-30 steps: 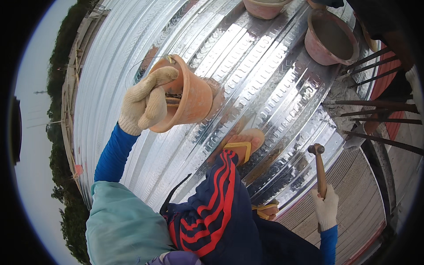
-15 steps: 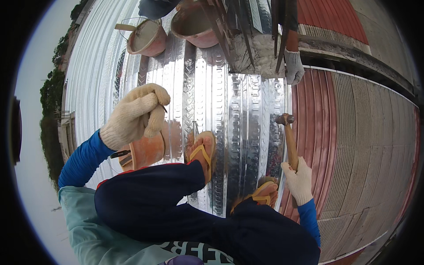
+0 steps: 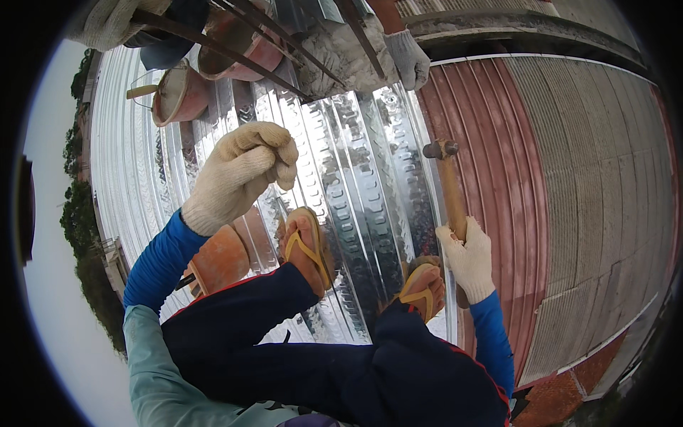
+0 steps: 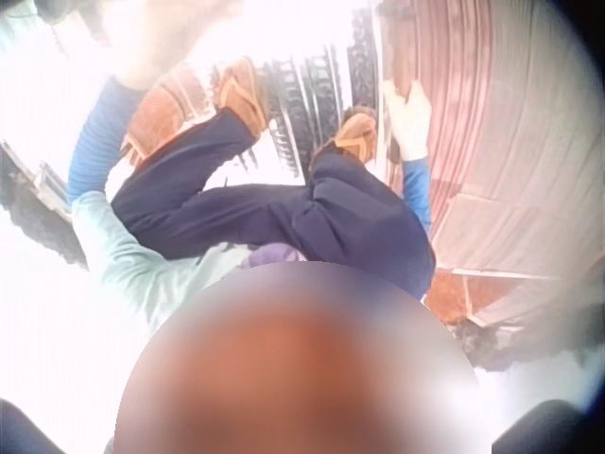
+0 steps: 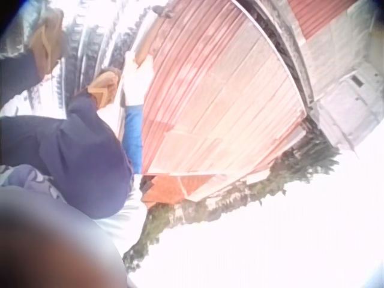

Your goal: The person installs corrugated metal roof panels by hammering nails into the roof structure. They retrieve nails from a bucket and use a hammer to secure the panels to the roof frame.

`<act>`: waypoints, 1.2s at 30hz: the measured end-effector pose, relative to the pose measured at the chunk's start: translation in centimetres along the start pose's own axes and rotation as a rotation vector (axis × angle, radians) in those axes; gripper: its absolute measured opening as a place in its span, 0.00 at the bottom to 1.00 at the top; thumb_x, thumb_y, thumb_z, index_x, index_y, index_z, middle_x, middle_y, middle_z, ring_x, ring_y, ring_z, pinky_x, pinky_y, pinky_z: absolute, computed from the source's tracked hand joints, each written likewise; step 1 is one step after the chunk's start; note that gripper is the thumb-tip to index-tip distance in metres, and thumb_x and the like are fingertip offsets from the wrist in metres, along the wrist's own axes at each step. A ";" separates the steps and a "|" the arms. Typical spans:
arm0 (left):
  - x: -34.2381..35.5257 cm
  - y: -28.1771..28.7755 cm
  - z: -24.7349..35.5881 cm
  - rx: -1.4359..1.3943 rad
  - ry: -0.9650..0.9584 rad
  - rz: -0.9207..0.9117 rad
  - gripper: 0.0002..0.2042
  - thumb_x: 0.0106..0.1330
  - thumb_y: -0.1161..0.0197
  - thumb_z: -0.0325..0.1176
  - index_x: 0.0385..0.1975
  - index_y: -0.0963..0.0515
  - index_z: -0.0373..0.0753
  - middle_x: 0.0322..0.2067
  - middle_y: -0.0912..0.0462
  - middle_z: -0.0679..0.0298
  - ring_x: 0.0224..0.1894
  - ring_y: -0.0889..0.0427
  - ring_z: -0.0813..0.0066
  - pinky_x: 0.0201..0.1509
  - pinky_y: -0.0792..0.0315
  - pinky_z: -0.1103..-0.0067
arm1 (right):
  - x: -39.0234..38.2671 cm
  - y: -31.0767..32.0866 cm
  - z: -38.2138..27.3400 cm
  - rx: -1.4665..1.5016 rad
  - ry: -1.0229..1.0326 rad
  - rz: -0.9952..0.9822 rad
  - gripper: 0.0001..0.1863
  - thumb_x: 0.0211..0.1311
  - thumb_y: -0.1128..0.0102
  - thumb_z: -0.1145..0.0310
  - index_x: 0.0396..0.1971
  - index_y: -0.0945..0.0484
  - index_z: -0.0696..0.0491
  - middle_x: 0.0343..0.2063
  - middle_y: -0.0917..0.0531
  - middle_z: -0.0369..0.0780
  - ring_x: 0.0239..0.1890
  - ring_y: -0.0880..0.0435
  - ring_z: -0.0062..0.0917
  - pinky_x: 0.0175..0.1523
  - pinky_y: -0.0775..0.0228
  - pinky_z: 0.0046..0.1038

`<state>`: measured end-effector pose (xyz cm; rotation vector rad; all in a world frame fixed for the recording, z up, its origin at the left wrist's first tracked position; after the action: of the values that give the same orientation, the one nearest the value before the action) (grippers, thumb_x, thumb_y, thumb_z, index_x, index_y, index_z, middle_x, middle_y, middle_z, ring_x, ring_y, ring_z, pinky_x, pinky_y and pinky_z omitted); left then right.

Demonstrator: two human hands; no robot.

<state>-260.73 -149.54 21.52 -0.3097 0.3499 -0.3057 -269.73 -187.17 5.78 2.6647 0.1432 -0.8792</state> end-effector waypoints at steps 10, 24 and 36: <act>0.1 0.5 -1.5 0.112 0.018 0.233 0.14 0.73 0.29 0.26 0.55 0.15 0.31 0.42 0.10 0.57 0.36 0.15 0.75 0.40 0.20 0.78 | 1.2 -1.2 -0.1 0.059 -0.065 -0.012 0.12 0.70 0.28 0.64 0.39 0.19 0.57 0.23 0.23 0.31 0.21 0.26 0.11 0.25 0.32 0.23; 16.4 1.7 -13.4 0.899 -0.263 0.602 0.12 0.69 0.26 0.39 0.44 0.11 0.37 0.40 0.08 0.61 0.42 0.11 0.68 0.50 0.18 0.72 | 2.0 -2.2 -0.4 0.069 -0.147 0.019 0.14 0.71 0.29 0.63 0.41 0.21 0.59 0.23 0.23 0.33 0.21 0.22 0.14 0.26 0.30 0.25; 20.3 3.7 -15.1 1.469 -0.477 0.496 0.14 0.68 0.30 0.48 0.41 0.05 0.49 0.48 0.06 0.68 0.60 0.18 0.56 0.66 0.31 0.58 | 3.0 -0.6 0.2 -0.073 -0.075 0.085 0.20 0.72 0.29 0.57 0.43 0.20 0.62 0.23 0.19 0.43 0.22 0.17 0.25 0.29 0.26 0.31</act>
<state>-247.42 -156.81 0.95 1.1274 -0.3203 0.0603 -267.50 -186.69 3.68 2.5462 0.0432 -0.9274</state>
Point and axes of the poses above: each hand's wrist, its own x-axis towards the middle knuckle, its own y-axis out of the back of the hand, z = x × y, the point moved 5 cm from there along x, towards the middle knuckle
